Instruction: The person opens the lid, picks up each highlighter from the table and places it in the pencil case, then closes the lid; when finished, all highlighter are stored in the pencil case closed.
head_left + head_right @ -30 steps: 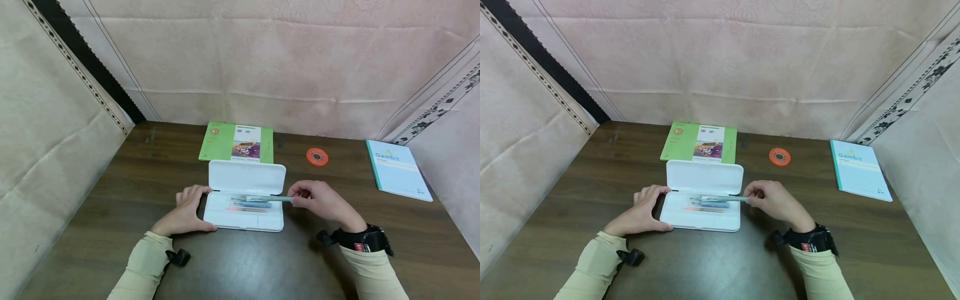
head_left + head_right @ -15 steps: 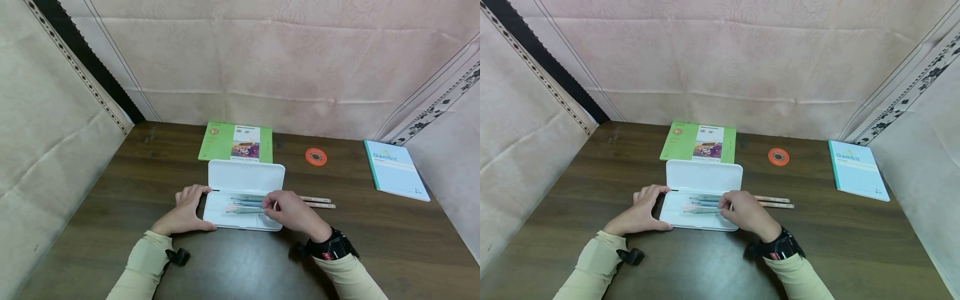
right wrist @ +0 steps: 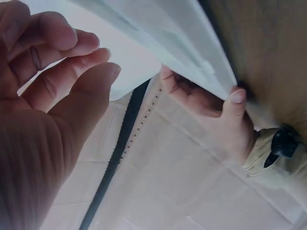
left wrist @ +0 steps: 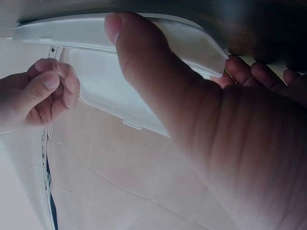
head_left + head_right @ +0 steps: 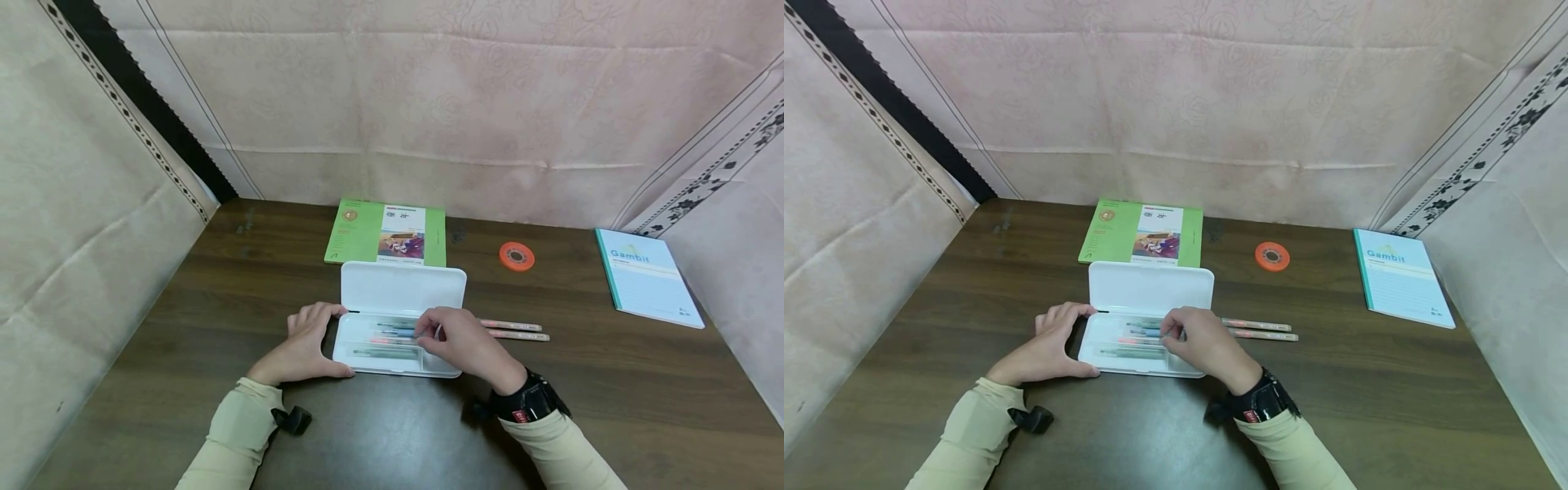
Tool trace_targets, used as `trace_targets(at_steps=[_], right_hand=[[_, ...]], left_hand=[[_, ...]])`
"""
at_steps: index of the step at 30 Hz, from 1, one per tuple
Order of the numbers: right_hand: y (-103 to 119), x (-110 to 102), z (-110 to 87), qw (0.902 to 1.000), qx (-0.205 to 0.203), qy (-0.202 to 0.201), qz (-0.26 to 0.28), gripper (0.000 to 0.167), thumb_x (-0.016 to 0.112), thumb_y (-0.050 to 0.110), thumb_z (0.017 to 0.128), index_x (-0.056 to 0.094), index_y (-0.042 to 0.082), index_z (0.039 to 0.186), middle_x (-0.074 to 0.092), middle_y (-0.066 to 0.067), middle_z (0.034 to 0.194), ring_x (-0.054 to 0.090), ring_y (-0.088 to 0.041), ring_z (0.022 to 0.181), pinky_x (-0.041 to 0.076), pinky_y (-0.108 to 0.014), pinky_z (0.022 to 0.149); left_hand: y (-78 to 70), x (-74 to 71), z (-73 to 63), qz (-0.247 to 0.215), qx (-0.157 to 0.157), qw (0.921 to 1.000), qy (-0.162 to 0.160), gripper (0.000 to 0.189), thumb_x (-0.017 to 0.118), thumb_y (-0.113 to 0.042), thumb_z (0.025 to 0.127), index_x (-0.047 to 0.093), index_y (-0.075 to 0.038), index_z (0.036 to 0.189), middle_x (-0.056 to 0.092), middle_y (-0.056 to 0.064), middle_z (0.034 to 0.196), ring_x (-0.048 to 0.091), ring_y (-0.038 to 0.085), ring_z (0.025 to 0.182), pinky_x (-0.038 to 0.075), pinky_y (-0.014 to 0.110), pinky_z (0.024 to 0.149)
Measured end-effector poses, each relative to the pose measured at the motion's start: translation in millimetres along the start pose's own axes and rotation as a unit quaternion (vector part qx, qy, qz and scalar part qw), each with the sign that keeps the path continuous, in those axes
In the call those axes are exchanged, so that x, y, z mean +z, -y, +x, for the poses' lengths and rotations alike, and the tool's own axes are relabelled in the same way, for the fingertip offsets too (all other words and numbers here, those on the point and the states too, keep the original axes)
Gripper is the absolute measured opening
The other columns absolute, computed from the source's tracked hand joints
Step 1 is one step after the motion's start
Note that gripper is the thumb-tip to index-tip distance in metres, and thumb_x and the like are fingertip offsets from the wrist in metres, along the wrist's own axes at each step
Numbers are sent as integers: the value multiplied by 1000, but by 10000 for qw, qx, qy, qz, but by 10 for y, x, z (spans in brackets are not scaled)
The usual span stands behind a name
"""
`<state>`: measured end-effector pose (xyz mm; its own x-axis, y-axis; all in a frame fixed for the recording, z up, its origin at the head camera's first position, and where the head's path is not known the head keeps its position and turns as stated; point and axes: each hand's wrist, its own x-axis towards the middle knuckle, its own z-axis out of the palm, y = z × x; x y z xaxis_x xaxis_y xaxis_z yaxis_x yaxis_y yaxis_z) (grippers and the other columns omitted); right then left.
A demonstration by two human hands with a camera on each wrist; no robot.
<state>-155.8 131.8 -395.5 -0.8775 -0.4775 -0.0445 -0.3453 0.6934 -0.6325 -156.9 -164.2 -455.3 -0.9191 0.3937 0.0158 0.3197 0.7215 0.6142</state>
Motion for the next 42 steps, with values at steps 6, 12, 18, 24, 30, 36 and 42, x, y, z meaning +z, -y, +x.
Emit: trace_targets(at_steps=[6, 12, 18, 24, 30, 36, 42], right_hand=[[-39, -104, -10, 9997, 109, -87, 213, 4, 70, 19, 91, 69, 16, 94, 59, 7, 77, 52, -14, 71, 41, -23, 59], [-129, -240, -41, 9991, 126, -159, 362, 5, 68, 18, 92, 69, 16, 96, 60, 3, 80, 52, -15, 73, 43, -25, 61], [-290, -513, -142, 9969, 333, -250, 672, 16, 69, 21, 92, 68, 13, 106, 63, -1, 88, 56, -19, 80, 50, -28, 66], [-508, -841, -321, 9967, 321, -459, 596, 21, 68, 21, 94, 66, 12, 113, 67, -3, 94, 60, -19, 82, 51, -27, 70], [-855, -1075, -486, 9953, 388, -819, 327, 21, 66, 24, 96, 65, 13, 114, 66, -5, 96, 58, -16, 82, 48, -26, 68], [-1226, -1160, -606, 9924, 951, -694, 364, 26, 64, 27, 97, 66, 9, 115, 67, -10, 104, 58, -22, 87, 49, -27, 70], [-1431, -1157, -621, 9920, 1174, -373, 263, 24, 65, 26, 96, 68, 8, 111, 66, -10, 101, 57, -22, 86, 49, -28, 71]], left_hand=[[-7, -12, -4, -22, -26, 10000, 6, 99, 89, -55, 58, 42, -17, 136, 46, 3, 133, 34, 27, 120, 19, 43, 90], [-12, -16, 2, -26, -31, 10000, 20, 99, 89, -54, 58, 41, -17, 136, 45, 4, 134, 33, 27, 121, 19, 43, 90], [-18, -17, 5, -11, -24, 10000, 21, 98, 89, -54, 59, 41, -16, 136, 45, 4, 134, 33, 27, 121, 18, 44, 90], [-26, -16, 6, -8, -45, 10000, 58, 99, 89, -54, 59, 41, -17, 137, 45, 4, 134, 34, 27, 120, 18, 43, 89], [-26, -12, 10, 7, -61, 10000, 59, 99, 89, -54, 59, 41, -17, 137, 45, 4, 134, 34, 27, 120, 18, 43, 89], [-18, -13, 6, 4, -108, 9999, 81, 100, 89, -54, 59, 41, -17, 137, 45, 5, 135, 33, 27, 121, 19, 43, 90], [-6, -9, 3, 8, -113, 9999, 71, 100, 89, -54, 59, 40, -17, 138, 45, 5, 136, 33, 27, 121, 19, 43, 90]])
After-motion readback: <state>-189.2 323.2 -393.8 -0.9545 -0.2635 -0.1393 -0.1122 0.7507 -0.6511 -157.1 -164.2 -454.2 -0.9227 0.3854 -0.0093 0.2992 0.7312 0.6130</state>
